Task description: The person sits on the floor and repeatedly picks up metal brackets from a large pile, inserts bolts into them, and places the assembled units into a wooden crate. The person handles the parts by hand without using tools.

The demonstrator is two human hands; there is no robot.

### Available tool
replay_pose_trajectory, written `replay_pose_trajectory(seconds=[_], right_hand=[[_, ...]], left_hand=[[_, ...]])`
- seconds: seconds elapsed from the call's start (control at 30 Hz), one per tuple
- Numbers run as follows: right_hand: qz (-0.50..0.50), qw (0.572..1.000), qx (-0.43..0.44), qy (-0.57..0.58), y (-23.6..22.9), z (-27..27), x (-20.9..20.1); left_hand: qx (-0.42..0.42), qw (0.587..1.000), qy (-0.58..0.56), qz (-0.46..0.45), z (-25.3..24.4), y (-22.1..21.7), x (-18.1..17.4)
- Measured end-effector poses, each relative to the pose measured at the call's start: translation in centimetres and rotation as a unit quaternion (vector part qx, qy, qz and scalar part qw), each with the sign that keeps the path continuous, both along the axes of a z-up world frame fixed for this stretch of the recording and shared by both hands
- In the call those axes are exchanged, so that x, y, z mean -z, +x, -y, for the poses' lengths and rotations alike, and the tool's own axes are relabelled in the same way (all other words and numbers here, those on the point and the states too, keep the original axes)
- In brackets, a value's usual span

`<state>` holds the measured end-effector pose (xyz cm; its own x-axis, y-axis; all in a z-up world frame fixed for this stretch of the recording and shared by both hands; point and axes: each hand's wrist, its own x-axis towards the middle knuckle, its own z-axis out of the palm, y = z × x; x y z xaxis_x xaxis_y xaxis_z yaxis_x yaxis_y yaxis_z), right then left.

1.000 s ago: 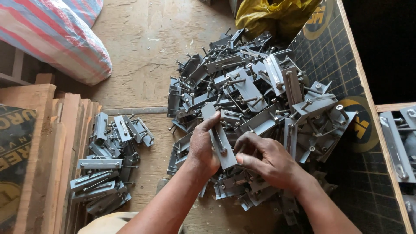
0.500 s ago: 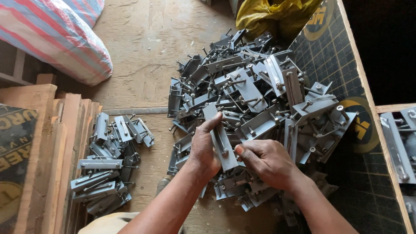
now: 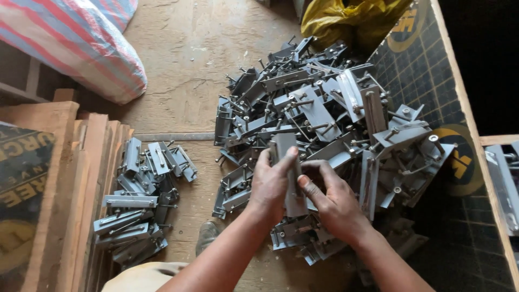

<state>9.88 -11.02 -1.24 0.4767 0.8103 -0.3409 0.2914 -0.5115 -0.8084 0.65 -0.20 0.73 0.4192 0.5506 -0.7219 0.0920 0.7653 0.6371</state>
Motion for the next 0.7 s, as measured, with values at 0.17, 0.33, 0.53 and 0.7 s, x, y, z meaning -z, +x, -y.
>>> replay_pose_trajectory(seconds=[0.17,0.33,0.53,0.7], right_hand=[[-0.052,0.998,0.034,0.024,-0.6,0.2,2.7],[-0.093,0.991,0.092,-0.002,-1.2,-0.2,3.0],[-0.114,0.982,0.121,-0.087,-4.5,-3.1,-2.7],[-0.178,0.974,0.137,-0.023,-9.6,-7.7,-1.8]], left_hand=[[0.054,0.99,0.065,-0.109,-0.1,0.2,-0.5],[0.115,0.97,0.115,-0.179,-1.3,-0.8,-3.6],[0.213,0.933,0.215,-0.197,-3.5,-4.0,-5.9],[0.289,0.886,0.311,-0.184,-9.1,-11.0,-3.2]])
